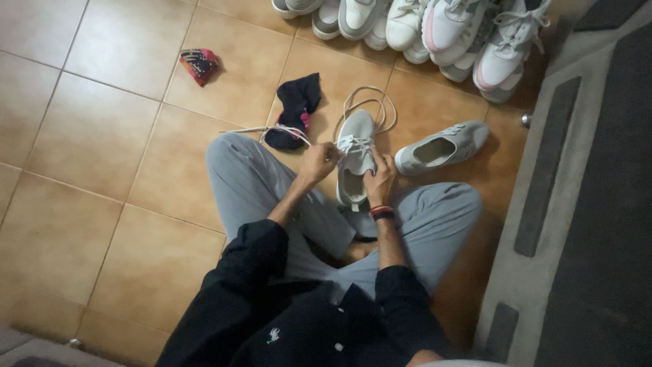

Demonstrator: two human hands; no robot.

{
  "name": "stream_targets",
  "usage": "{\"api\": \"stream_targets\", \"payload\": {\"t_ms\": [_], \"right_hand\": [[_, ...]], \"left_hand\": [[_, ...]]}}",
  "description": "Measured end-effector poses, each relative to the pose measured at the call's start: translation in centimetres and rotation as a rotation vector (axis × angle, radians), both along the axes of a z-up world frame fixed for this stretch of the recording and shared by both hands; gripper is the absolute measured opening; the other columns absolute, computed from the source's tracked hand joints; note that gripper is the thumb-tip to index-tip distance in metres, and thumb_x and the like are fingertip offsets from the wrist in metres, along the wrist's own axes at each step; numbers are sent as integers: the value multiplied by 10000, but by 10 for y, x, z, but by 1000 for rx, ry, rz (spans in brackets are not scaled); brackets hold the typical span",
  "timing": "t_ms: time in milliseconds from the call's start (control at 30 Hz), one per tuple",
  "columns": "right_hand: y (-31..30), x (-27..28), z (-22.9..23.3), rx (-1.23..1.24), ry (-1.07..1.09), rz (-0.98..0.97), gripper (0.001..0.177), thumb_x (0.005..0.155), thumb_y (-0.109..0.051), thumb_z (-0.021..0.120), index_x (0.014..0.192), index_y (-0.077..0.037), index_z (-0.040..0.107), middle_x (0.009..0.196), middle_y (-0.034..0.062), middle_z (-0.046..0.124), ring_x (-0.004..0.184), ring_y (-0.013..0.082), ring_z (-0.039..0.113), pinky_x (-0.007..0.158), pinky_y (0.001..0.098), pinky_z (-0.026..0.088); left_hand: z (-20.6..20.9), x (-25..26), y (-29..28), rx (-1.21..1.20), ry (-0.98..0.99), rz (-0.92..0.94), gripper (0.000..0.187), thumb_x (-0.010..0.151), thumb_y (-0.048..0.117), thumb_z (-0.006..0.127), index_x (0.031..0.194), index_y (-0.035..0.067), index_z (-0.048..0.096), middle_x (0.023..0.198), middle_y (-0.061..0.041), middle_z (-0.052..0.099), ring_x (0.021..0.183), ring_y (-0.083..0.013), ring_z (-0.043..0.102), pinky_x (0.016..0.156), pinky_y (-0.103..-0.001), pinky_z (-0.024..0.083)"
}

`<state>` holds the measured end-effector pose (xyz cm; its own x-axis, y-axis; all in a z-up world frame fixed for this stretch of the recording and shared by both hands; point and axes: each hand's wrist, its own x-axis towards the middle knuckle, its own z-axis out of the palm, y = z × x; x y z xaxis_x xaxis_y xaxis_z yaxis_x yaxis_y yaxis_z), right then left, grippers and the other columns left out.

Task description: The person sits on the floor and laces a white sneaker by threading the laces through the eyelets and tying them. A dark sock and a small colorful pouch are visible nearby.

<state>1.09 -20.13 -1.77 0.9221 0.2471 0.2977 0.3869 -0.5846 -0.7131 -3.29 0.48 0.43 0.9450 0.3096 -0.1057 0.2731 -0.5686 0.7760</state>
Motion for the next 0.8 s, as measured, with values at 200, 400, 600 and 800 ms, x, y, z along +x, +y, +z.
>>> {"api": "stream_targets", "payload": {"t_ms": [200,400,600,800], "right_hand": [[-6,-1,4,38,36,17,613,721,48,637,1317,-90,689,1116,203,642,1041,386,642,961,460,506],[-4,-4,9,-17,69,0,618,733,38,654,1332,-110,689,1122,193,649,1047,386,639,947,458,504],[-1,-3,8,-10,36,20,618,767,58,644,1354,-129,701,1095,185,648,1019,367,646,931,442,518],[-4,-4,1,17,50,51,578,746,64,655,1291,-117,723,1090,170,654,1001,336,651,902,416,534]], "left_hand": [[-7,0,-4,-141,120,51,256,935,285,631,1052,83,736,841,-164,777,763,-358,746,696,-466,570],[2,-2,-13,180,-59,0,287,812,245,716,1079,142,745,1003,-159,710,895,-362,698,745,-476,547],[2,8,-15,147,-129,71,225,847,295,717,882,74,738,972,-174,693,903,-373,681,765,-487,537],[-8,10,-12,256,80,-59,329,966,386,663,996,67,741,930,-198,706,903,-396,690,840,-512,525]]}}
